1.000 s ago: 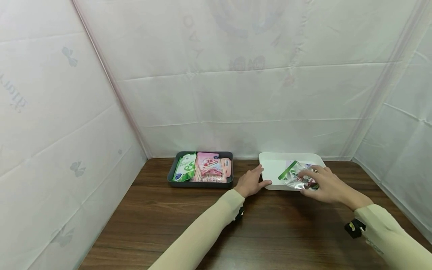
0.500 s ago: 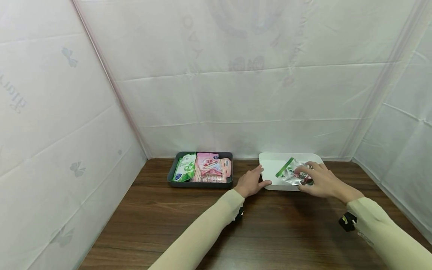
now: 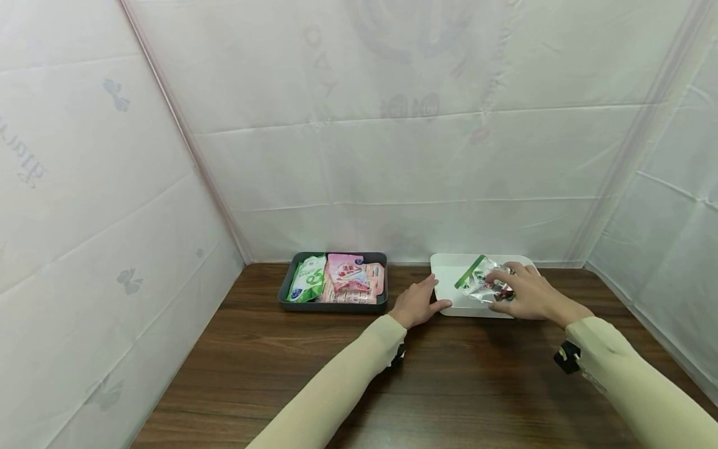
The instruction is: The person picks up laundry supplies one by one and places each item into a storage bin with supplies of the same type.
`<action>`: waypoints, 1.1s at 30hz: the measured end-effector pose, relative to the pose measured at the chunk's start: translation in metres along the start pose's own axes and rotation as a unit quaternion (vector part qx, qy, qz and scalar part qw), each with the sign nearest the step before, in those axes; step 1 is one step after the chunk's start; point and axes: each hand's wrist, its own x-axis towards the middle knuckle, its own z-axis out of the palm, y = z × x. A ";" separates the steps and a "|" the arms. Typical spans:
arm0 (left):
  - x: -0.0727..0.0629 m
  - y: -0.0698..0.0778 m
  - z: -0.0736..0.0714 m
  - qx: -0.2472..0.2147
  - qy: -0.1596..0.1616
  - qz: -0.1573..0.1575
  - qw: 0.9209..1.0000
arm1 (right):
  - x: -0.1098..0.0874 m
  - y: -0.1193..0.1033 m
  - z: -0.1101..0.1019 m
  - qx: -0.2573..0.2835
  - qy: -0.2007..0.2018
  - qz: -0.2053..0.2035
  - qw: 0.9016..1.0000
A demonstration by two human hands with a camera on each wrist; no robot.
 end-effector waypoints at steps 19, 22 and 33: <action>-0.006 0.003 -0.004 0.017 0.009 -0.007 1.000 | 0.019 0.001 0.002 0.004 -0.033 0.026 0.999; -0.006 0.003 -0.004 0.016 0.010 -0.006 1.000 | 0.022 0.003 0.005 0.004 -0.028 0.021 0.999; -0.003 0.003 -0.002 0.016 0.010 -0.004 1.000 | 0.031 0.009 0.011 -0.004 -0.030 0.016 0.999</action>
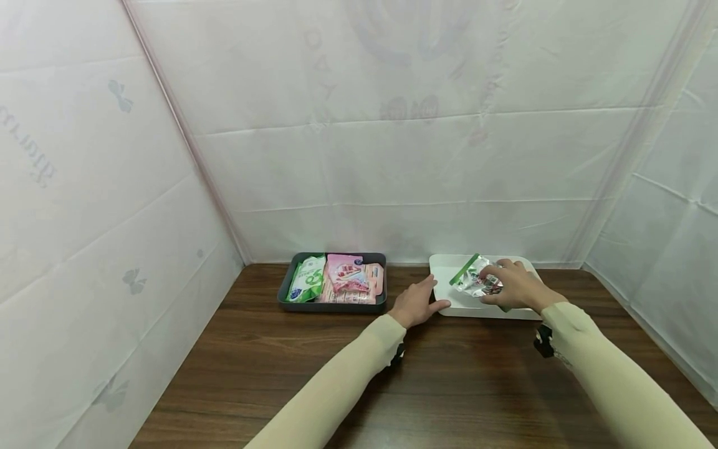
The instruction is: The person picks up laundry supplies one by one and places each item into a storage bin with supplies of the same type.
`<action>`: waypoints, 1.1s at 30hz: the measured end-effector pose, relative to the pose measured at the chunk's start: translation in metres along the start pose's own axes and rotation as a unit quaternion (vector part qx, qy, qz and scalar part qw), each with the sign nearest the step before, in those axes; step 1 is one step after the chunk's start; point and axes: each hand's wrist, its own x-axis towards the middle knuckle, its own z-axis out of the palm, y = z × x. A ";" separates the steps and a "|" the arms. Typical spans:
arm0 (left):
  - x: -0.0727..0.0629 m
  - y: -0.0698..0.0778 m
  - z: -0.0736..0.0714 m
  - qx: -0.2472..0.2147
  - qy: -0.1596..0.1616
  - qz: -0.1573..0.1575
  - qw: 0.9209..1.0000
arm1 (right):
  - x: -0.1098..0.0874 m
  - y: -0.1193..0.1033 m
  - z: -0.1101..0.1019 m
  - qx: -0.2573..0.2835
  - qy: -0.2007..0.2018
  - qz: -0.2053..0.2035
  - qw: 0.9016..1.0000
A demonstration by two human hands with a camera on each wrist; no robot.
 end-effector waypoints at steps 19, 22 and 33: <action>0.007 -0.003 -0.002 -0.011 -0.010 -0.005 1.000 | 0.024 -0.005 0.007 0.023 -0.032 0.018 0.999; 0.008 -0.003 0.000 -0.009 -0.017 -0.005 1.000 | 0.027 -0.006 0.007 0.023 -0.042 0.022 0.999; 0.000 0.000 -0.004 -0.019 -0.014 -0.008 1.000 | 0.032 -0.007 0.012 0.018 -0.061 0.026 0.998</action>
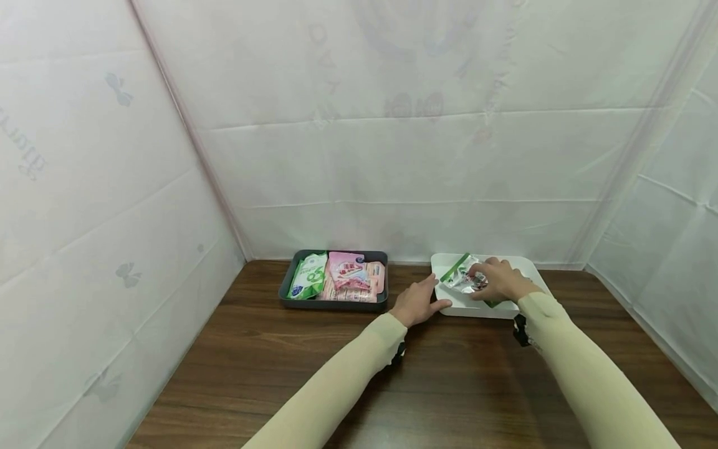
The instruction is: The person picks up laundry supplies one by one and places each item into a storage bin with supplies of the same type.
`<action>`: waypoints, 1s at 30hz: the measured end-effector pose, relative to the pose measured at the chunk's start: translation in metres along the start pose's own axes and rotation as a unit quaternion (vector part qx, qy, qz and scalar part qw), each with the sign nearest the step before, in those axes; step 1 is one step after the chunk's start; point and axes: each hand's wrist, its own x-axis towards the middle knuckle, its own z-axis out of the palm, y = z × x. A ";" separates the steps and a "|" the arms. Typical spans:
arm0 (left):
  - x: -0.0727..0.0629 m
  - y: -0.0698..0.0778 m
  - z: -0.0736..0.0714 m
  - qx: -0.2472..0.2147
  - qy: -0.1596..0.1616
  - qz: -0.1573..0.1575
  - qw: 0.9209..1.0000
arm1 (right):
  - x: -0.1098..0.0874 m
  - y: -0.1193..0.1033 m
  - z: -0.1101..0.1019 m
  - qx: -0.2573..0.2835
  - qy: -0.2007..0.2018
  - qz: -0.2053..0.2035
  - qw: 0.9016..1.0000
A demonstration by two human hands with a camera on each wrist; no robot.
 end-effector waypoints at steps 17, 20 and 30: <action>0.001 -0.001 0.004 0.010 0.002 -0.001 1.000 | 0.005 0.000 0.005 0.006 -0.018 0.018 1.000; 0.001 0.000 0.002 0.009 0.002 -0.004 1.000 | 0.007 0.000 0.005 0.006 -0.019 0.020 1.000; 0.002 -0.002 0.003 0.004 0.003 0.001 1.000 | 0.006 -0.006 0.004 0.010 -0.031 0.024 0.999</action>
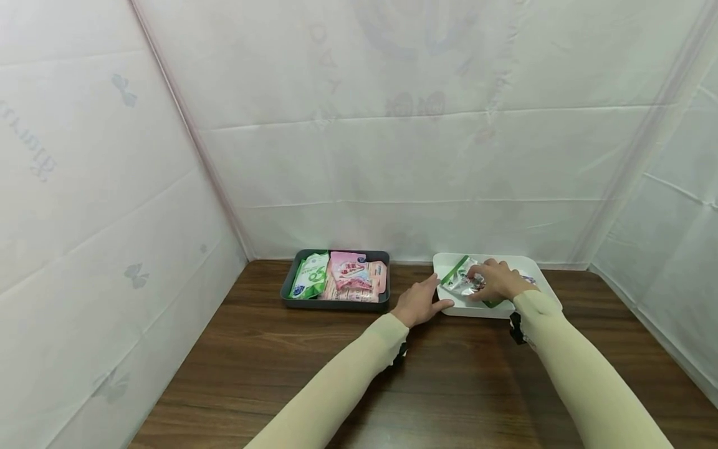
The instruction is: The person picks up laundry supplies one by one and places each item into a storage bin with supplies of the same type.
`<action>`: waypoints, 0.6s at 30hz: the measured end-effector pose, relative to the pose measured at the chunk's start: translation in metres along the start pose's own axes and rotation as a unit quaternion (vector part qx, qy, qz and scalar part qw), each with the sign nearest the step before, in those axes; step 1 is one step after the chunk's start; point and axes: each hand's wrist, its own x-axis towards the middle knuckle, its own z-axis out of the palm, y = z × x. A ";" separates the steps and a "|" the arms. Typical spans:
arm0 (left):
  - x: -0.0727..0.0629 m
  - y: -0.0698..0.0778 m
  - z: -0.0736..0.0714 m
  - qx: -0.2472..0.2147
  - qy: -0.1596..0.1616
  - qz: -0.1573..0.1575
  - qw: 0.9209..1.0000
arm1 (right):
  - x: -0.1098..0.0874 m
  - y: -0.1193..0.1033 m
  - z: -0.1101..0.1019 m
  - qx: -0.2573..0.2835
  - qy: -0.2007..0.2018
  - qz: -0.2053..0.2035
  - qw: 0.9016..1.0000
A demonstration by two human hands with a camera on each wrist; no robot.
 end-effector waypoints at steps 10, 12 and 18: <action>0.000 -0.001 0.001 -0.003 0.000 0.000 1.000 | 0.003 -0.001 0.001 -0.001 -0.020 0.013 1.000; -0.001 -0.001 0.001 -0.001 -0.001 -0.001 1.000 | 0.002 -0.003 0.002 0.001 -0.027 0.017 0.999; 0.000 -0.001 0.000 -0.003 0.000 0.001 1.000 | 0.005 -0.002 0.007 0.000 -0.023 0.013 1.000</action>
